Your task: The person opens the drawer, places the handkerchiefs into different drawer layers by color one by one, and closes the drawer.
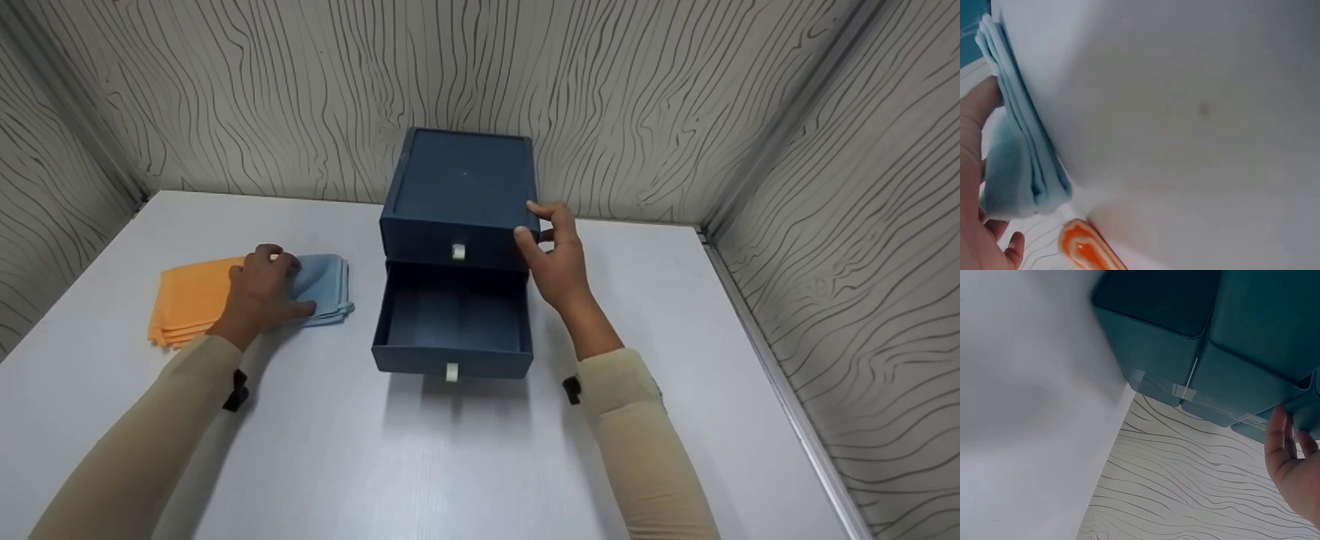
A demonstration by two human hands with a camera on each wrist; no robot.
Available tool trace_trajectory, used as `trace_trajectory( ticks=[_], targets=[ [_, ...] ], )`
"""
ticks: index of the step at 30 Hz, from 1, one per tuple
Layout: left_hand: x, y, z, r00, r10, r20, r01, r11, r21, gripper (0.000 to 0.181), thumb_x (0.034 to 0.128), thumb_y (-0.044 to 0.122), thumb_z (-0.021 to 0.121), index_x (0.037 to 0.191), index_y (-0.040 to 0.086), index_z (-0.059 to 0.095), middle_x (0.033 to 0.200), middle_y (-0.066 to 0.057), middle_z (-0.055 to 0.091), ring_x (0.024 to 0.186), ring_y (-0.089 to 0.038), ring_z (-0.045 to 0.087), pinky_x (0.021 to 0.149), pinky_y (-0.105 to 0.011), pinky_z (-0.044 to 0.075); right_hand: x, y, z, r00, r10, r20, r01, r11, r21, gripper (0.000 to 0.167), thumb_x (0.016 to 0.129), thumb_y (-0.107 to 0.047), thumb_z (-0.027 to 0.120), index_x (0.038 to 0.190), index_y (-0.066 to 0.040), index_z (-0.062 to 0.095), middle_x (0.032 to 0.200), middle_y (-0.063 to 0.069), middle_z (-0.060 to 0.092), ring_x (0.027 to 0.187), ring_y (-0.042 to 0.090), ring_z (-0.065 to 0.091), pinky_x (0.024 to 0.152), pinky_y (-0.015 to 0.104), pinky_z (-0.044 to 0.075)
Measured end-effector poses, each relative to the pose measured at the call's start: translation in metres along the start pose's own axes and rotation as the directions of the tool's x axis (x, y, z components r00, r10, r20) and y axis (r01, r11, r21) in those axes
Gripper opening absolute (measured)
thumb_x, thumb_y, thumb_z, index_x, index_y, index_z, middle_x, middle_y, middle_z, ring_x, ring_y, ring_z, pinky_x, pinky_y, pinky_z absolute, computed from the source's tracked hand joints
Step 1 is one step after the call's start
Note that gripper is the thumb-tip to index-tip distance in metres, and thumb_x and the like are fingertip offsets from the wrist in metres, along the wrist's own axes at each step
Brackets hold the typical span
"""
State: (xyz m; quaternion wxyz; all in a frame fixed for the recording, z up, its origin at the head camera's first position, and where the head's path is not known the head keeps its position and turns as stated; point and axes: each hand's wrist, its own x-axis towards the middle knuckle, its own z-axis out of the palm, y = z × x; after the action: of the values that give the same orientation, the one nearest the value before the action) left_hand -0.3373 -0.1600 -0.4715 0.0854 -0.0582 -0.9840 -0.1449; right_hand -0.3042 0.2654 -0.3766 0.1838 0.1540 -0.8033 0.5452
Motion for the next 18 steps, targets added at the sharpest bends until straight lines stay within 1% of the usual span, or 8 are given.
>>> trace_trajectory(
  ticks=[2,4,6,8,11,14,18],
  targets=[
    [-0.001,0.002,-0.001,1.0,-0.012,-0.003,0.012,1.0,-0.001,0.067,0.0686,0.04,0.079,0.121,0.005,0.057,0.138,-0.02,0.043,0.118,-0.036,0.045,0.086,-0.048,0.036,0.0,0.002,0.0,1.0,-0.004,-0.005,0.004,1.0,0.001,0.04,0.098,-0.021,0.052,0.132,-0.002,0.043,0.114,-0.009,0.048,0.081,0.008,0.052,0.065,0.018,0.048],
    [-0.003,0.004,-0.002,1.0,-0.031,0.003,0.031,0.999,-0.015,0.063,0.07,0.038,0.079,0.12,0.005,0.059,0.141,-0.022,0.042,0.121,-0.038,0.042,0.088,-0.05,0.035,0.001,0.003,-0.001,1.0,-0.008,-0.006,0.008,1.0,-0.002,0.04,0.097,-0.022,0.052,0.132,-0.002,0.043,0.113,-0.008,0.048,0.081,0.008,0.053,0.064,0.019,0.048],
    [-0.005,0.005,-0.003,0.998,-0.064,0.017,0.065,0.997,-0.047,0.057,0.0727,0.035,0.077,0.12,0.007,0.06,0.142,-0.022,0.041,0.123,-0.038,0.039,0.09,-0.051,0.033,0.001,0.003,-0.001,1.0,-0.008,-0.006,0.008,1.0,-0.01,0.04,0.097,-0.021,0.052,0.132,-0.003,0.043,0.113,-0.008,0.048,0.081,0.008,0.053,0.064,0.019,0.048],
    [-0.006,0.006,-0.006,0.994,-0.108,0.028,0.11,0.989,-0.096,0.05,0.0754,0.029,0.074,0.119,0.007,0.062,0.138,-0.02,0.045,0.121,-0.037,0.038,0.091,-0.051,0.031,0.001,0.002,-0.001,1.0,-0.005,-0.005,0.005,1.0,-0.009,0.041,0.097,-0.021,0.052,0.132,-0.002,0.043,0.114,-0.01,0.047,0.082,0.007,0.053,0.064,0.018,0.048],
    [-0.008,0.008,-0.008,0.987,-0.16,0.023,0.162,0.971,-0.175,0.038,0.0796,0.017,0.068,0.117,0.008,0.065,0.127,-0.017,0.052,0.113,-0.035,0.04,0.09,-0.049,0.029,-0.001,-0.003,0.0,1.0,-0.011,0.001,0.011,1.0,-0.012,0.042,0.098,-0.02,0.051,0.132,0.001,0.041,0.115,-0.01,0.044,0.082,0.006,0.051,0.065,0.018,0.047],
    [-0.009,0.009,-0.009,0.984,-0.18,0.002,0.176,0.958,-0.227,0.037,0.0808,0.009,0.064,0.118,0.008,0.063,0.119,-0.013,0.056,0.107,-0.033,0.042,0.089,-0.048,0.028,-0.004,-0.016,0.002,1.0,-0.027,0.008,0.027,1.0,-0.017,0.043,0.098,-0.021,0.05,0.132,0.005,0.04,0.117,-0.009,0.043,0.083,0.004,0.05,0.067,0.017,0.046],
    [-0.011,0.01,-0.01,0.983,-0.183,-0.005,0.176,0.955,-0.237,0.044,0.0811,0.005,0.062,0.124,0.01,0.057,0.12,-0.013,0.054,0.107,-0.033,0.043,0.09,-0.048,0.029,-0.009,-0.03,0.004,0.999,-0.045,0.014,0.045,0.999,-0.02,0.045,0.099,-0.024,0.05,0.13,0.007,0.039,0.117,-0.007,0.042,0.083,0.004,0.049,0.067,0.017,0.045]
  ],
)
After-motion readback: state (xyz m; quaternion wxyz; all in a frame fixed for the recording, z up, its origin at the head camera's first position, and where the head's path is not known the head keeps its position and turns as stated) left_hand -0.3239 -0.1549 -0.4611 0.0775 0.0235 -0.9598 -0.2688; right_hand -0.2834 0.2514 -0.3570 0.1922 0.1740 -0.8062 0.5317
